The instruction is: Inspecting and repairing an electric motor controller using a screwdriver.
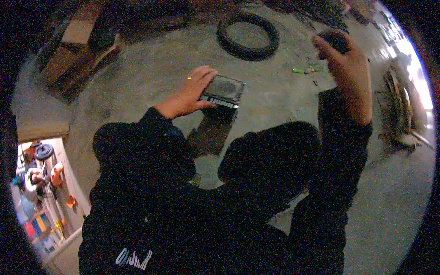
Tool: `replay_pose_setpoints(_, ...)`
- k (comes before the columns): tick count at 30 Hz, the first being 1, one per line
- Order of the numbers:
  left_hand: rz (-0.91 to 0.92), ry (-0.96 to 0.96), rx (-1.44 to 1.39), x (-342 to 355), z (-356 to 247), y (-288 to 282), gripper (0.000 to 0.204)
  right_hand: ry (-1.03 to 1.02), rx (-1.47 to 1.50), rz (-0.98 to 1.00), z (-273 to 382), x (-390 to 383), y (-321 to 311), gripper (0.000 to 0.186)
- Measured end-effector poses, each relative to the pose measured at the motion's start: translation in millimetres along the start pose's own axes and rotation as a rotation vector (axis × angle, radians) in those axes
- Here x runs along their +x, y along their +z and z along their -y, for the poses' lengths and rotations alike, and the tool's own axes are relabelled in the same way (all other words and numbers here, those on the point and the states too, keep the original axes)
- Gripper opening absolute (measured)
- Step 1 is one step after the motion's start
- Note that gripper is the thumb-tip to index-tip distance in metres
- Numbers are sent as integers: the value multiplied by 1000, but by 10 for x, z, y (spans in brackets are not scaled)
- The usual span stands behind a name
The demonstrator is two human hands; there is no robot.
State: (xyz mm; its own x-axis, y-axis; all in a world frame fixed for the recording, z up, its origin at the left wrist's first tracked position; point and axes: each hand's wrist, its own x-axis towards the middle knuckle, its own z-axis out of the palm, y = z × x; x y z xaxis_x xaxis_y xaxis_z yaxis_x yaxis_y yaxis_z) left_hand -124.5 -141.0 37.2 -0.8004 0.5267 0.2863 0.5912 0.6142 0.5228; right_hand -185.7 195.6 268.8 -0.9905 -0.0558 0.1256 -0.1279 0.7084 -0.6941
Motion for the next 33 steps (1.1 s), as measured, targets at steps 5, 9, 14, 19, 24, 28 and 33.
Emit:
replay_pose_setpoints(5, 3, -3, 51, -78, 16, -96, 91, 125, -223, 40, -1442, 264, -451, 34)
replay_pose_setpoints(9, 72, -75, 57, -14, -22, -186, 96, 118, -370, 159, -3168, -143, 51, 35)
replay_pose_setpoints(14, 131, -185, 97, -40, -67, -283, 100, 643, 17, 302, -4271, -1145, 1360, 24)
replay_pose_setpoints(19, 105, -206, 92, -94, -6, -316, 104, 784, -72, 207, -4829, -1712, 2201, 33)
replay_pose_setpoints(24, 122, -230, 43, -12, 49, -214, 102, 795, -260, 57, -5286, -1990, 2220, 44)
replay_pose_setpoints(28, 122, -300, 113, -132, 50, -332, 103, 850, -148, 218, -4684, -1698, 2168, 47)
replay_pose_setpoints(33, 170, -264, 128, 14, -61, -291, 100, 681, -248, 43, -5130, -1708, 1873, 41)
